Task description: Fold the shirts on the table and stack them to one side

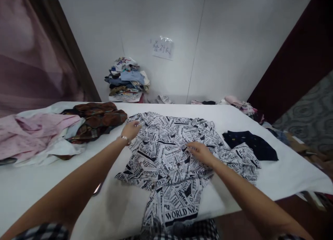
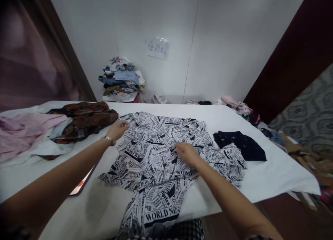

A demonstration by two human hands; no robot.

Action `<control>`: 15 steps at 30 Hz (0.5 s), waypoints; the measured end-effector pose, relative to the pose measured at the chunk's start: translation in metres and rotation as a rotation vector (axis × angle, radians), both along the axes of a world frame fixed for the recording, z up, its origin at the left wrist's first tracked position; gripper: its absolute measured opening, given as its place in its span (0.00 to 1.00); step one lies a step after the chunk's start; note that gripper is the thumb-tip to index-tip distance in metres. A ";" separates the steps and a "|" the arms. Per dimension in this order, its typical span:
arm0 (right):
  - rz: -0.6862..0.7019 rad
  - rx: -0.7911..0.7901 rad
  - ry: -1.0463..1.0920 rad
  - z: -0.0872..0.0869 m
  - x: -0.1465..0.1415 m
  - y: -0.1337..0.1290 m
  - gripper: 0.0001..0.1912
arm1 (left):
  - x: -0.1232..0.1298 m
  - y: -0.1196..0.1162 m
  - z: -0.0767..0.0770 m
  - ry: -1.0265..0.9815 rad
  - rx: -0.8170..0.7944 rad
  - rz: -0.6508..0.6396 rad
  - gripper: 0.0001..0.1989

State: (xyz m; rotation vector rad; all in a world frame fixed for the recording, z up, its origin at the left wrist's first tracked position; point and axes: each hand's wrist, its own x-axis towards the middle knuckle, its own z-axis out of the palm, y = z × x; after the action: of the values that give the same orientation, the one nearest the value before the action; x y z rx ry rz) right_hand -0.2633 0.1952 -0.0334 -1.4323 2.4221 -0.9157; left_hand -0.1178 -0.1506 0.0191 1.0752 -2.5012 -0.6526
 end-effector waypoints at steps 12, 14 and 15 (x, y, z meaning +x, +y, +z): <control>-0.505 0.170 0.026 -0.001 -0.169 -0.016 0.20 | 0.119 0.103 -0.069 -0.229 -0.103 -0.157 0.25; -0.519 0.133 -0.014 -0.008 -0.180 -0.038 0.21 | 0.121 0.102 -0.071 -0.255 -0.099 -0.115 0.24; -0.529 0.111 -0.040 -0.011 -0.184 -0.049 0.22 | 0.120 0.101 -0.072 -0.275 -0.091 -0.099 0.24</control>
State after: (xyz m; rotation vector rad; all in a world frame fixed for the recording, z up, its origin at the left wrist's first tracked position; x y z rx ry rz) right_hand -0.4474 0.1462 -0.0447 -0.7324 2.8213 -0.8694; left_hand 0.0024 -0.0500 -0.0526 1.0767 -2.8033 -0.4364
